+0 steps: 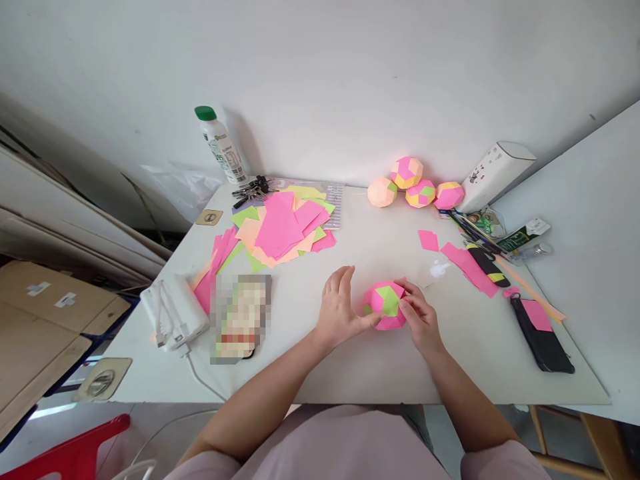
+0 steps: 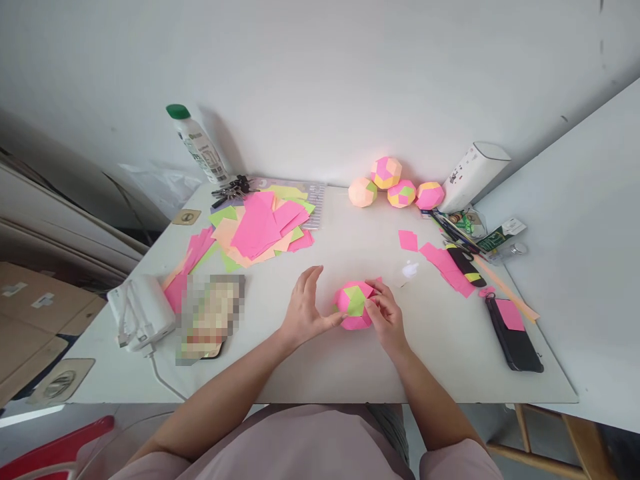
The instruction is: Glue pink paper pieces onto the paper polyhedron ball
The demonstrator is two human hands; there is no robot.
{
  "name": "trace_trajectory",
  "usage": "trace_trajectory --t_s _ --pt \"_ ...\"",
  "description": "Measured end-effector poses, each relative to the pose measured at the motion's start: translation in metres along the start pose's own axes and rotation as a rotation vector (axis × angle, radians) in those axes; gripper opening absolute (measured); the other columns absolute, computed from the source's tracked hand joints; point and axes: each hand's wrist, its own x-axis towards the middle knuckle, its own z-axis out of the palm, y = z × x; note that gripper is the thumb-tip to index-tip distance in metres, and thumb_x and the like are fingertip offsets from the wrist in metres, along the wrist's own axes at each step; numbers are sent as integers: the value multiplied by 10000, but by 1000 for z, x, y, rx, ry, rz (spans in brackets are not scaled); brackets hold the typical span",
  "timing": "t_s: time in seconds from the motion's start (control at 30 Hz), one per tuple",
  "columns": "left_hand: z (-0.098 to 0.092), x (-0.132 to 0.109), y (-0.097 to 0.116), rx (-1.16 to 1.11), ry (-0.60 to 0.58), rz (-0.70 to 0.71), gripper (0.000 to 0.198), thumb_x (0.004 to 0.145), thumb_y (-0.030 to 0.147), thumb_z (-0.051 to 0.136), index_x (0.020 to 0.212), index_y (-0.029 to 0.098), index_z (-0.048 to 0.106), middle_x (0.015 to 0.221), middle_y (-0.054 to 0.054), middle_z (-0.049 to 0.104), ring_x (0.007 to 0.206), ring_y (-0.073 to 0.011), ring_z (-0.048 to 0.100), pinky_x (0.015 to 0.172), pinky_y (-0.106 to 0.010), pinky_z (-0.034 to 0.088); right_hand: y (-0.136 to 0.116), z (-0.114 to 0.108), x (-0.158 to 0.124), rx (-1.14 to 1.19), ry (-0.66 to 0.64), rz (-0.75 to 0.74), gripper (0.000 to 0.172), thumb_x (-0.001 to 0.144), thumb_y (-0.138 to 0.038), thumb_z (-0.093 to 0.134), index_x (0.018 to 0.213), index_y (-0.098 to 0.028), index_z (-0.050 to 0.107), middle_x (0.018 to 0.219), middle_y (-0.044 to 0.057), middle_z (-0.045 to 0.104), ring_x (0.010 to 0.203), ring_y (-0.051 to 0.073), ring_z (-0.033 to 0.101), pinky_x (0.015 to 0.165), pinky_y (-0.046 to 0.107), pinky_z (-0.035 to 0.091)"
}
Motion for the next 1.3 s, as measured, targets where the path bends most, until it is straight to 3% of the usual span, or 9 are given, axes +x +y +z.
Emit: trace_trajectory --t_s 0.2,0.33,0.6,0.77,0.93,1.03,1.17,1.3 --pt "7 -11 7 -203 -265 132 1070 655 595 714 1445 230 90 1450 -215 221 1371 -373 237 1030 -554 368 -1 7 -1 24 16 14 248 851 -404 582 692 -220 633 1250 78 554 1277 268 415 1035 428 369" --pt "12 -15 6 -200 -338 134 1061 662 536 740 1450 258 86 1459 -211 208 1365 -392 247 1016 -577 377 -2 13 -5 11 -5 4 277 844 -416 586 654 -216 611 1295 77 533 1302 269 388 1037 433 375" --pt "14 -14 3 -196 -343 96 908 713 391 731 1424 260 182 1432 -192 257 1336 -361 319 1010 -551 405 -1 13 -9 64 -44 42 303 875 -434 530 691 -222 644 1340 47 512 1278 244 428 1026 394 407" --pt "9 -9 -2 -184 -355 111 877 730 360 726 1425 289 197 1467 -174 189 1368 -366 255 1014 -547 404 -5 12 -7 58 -68 40 318 885 -432 510 705 -223 666 1341 47 504 1273 249 430 1021 397 408" --pt "5 -2 -10 -167 -266 191 711 834 229 603 1420 343 217 1499 -122 146 1396 -320 211 1057 -532 358 -13 13 9 -129 -109 38 281 850 -449 559 733 -224 679 1361 73 474 1309 268 384 1086 455 305" --pt "7 -1 -13 -157 -261 184 762 832 216 604 1434 358 159 1509 -121 114 1407 -333 178 1061 -562 335 -18 15 22 -244 -174 15 309 851 -474 541 755 -226 698 1336 82 501 1311 287 373 1088 488 285" --pt "9 -1 -18 -150 -253 144 963 738 346 729 1442 364 73 1506 -147 51 1401 -390 157 1035 -599 350 -19 18 29 -293 -240 -66 328 865 -479 516 772 -235 713 1345 73 498 1297 288 378 1067 488 322" --pt "8 1 -19 -164 -244 75 948 707 314 751 1426 361 135 1486 -145 103 1369 -390 251 995 -575 420 -16 15 24 -260 -265 -47 282 863 -458 532 795 -244 703 1371 64 466 1280 278 395 1038 479 370"
